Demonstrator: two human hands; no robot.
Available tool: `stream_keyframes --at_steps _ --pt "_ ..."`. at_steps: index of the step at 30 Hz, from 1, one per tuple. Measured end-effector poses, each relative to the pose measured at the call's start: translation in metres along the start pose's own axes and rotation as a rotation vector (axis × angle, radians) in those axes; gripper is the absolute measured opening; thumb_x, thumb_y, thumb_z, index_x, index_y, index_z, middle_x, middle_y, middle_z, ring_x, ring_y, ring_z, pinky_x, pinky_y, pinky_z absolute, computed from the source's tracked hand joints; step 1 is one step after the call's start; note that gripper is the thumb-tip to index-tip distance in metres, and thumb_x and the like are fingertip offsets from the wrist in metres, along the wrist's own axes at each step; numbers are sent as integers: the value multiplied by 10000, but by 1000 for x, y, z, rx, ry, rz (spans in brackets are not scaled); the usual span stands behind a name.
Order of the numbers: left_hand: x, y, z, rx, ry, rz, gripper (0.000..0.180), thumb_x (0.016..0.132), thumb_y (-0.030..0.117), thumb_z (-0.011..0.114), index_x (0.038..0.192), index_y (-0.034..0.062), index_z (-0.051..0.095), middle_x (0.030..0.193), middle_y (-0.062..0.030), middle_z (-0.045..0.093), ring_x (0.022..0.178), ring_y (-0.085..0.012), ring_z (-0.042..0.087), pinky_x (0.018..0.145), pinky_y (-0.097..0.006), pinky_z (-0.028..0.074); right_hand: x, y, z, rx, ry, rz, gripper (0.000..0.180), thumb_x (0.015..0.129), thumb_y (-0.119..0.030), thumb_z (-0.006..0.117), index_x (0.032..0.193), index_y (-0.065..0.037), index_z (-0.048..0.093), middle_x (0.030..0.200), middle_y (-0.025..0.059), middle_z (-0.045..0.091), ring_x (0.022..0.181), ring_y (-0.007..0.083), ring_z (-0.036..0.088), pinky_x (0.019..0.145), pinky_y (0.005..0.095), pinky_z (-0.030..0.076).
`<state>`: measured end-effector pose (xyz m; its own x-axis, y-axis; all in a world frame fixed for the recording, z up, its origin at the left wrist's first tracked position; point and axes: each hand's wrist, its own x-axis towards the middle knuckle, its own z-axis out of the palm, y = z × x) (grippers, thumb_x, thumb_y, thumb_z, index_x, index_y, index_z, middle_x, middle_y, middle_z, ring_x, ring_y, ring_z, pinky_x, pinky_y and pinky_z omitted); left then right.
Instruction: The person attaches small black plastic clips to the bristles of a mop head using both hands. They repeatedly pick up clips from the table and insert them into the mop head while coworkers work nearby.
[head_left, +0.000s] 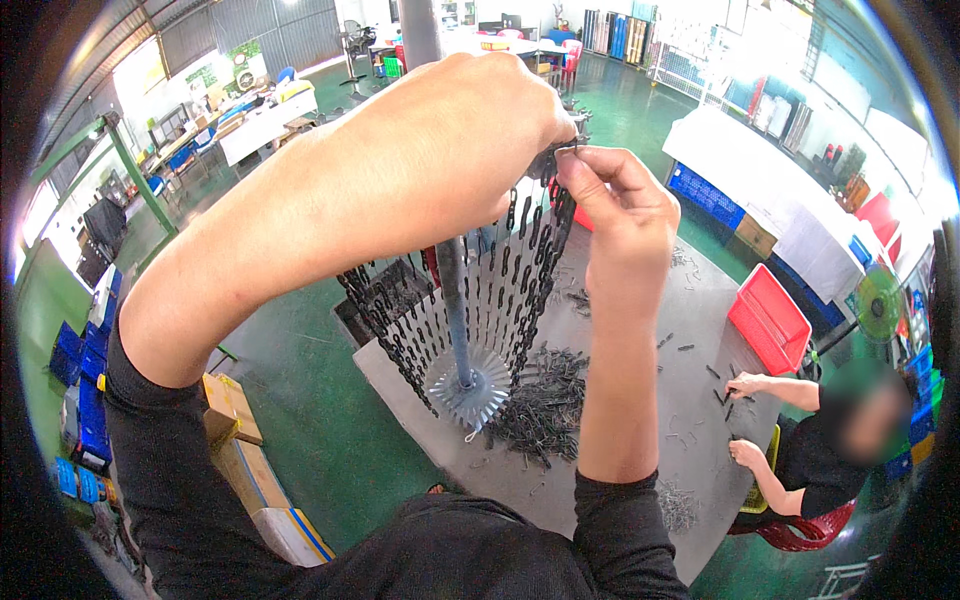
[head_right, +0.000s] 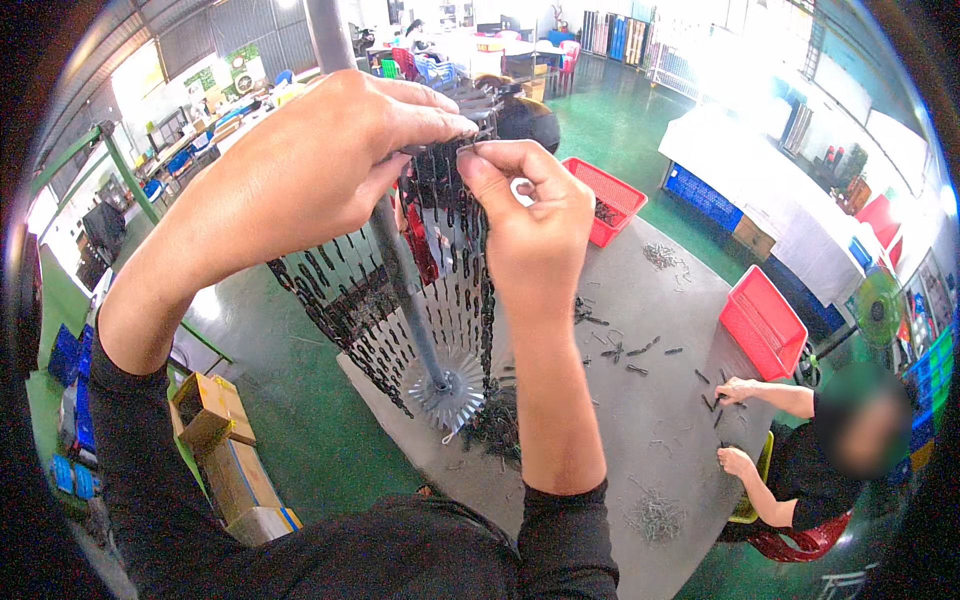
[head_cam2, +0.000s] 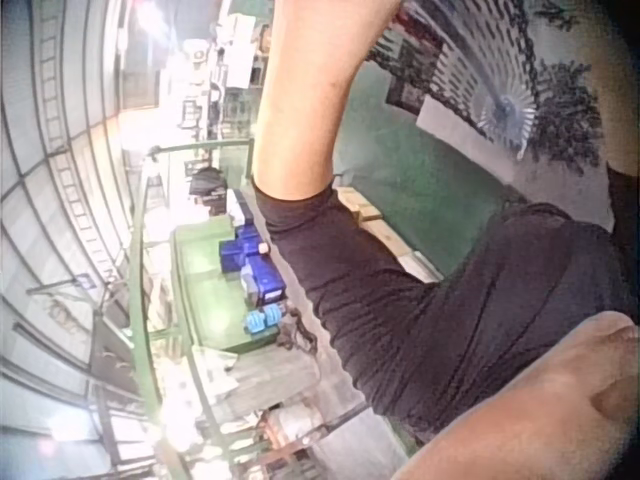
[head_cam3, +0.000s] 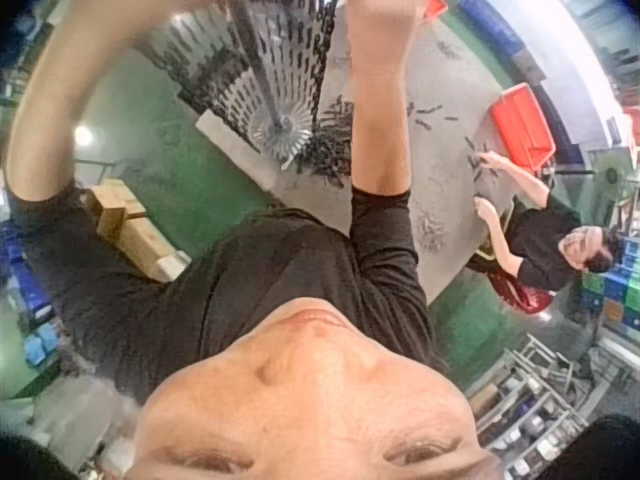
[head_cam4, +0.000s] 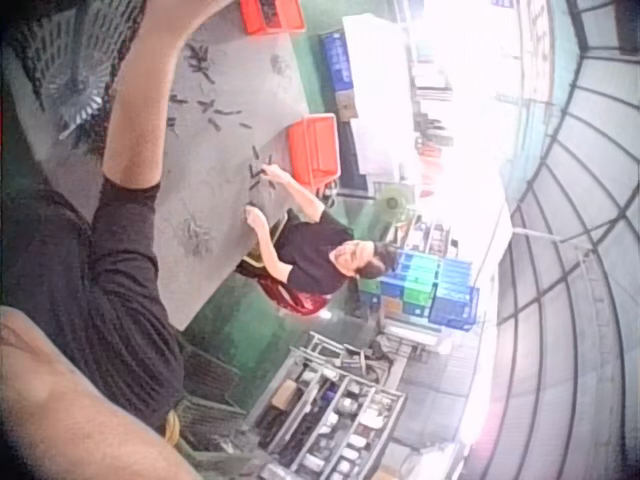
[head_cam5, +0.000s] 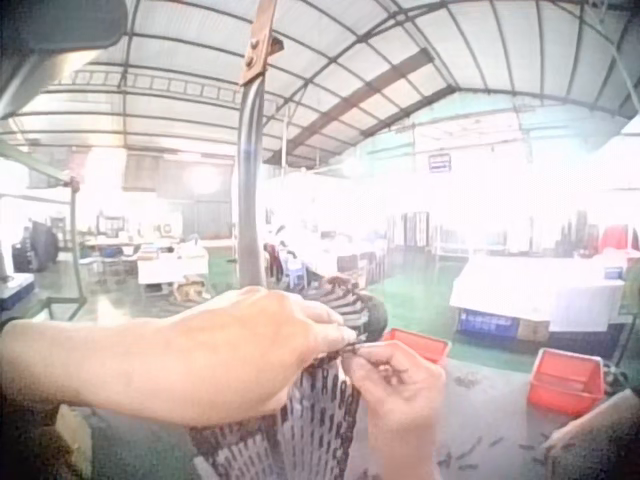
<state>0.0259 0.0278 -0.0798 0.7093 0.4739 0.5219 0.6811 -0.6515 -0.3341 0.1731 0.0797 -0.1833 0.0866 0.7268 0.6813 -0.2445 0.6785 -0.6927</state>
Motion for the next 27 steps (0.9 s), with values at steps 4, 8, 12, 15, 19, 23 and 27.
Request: stream_keyframes --at_steps 4,8,12,15,19,23,27 --pt "1 -2 -3 18 -55 16 304 667 -40 596 960 -17 671 890 -191 655 889 -356 634 810 -420 504 7 -6 -14 307 -189 116 96 815 -40 685 884 25 674 801 57 659 734 108 587 704 236 461" --pt "6 1 -10 41 -150 11 359 720 -30 596 1074 -5 648 1084 -175 652 989 -354 616 866 -412 493 12 -1 -27 387 -279 158 100 823 -45 672 886 32 668 820 64 658 758 119 586 740 242 453" --pt "9 0 -5 23 -182 0 364 708 -36 601 1067 -5 650 1083 -176 653 997 -354 614 870 -416 492 12 -1 -34 464 -329 175 129 822 -65 677 896 38 656 840 62 647 775 127 566 761 250 433" --pt "9 5 -7 -29 -78 87 360 711 -39 598 1066 -11 649 1077 -180 654 1003 -358 611 865 -422 492 14 6 -47 555 -361 176 143 822 -86 682 891 34 647 839 55 631 776 132 547 775 265 416" --pt "5 -10 -2 -63 -105 81 391 714 -51 591 1099 -6 641 1077 -186 652 1019 -363 606 877 -415 487 9 5 -73 394 -294 166 129 822 -92 678 863 24 640 817 49 615 771 132 534 799 271 399" --pt "-6 -18 -9 -96 -90 71 431 720 -70 584 1137 26 637 1086 -185 649 1034 -352 611 888 -392 488 21 -13 -89 -303 -240 169 189 811 -179 716 873 -3 684 829 4 640 791 109 564 754 263 424" --pt "-10 -23 -11 -165 -79 94 458 722 -76 591 1160 55 625 1119 -167 638 1037 -342 610 881 -389 493 15 -16 -85 -1275 -122 -25 188 768 -146 730 899 -13 702 832 74 676 779 164 619 745 272 451"
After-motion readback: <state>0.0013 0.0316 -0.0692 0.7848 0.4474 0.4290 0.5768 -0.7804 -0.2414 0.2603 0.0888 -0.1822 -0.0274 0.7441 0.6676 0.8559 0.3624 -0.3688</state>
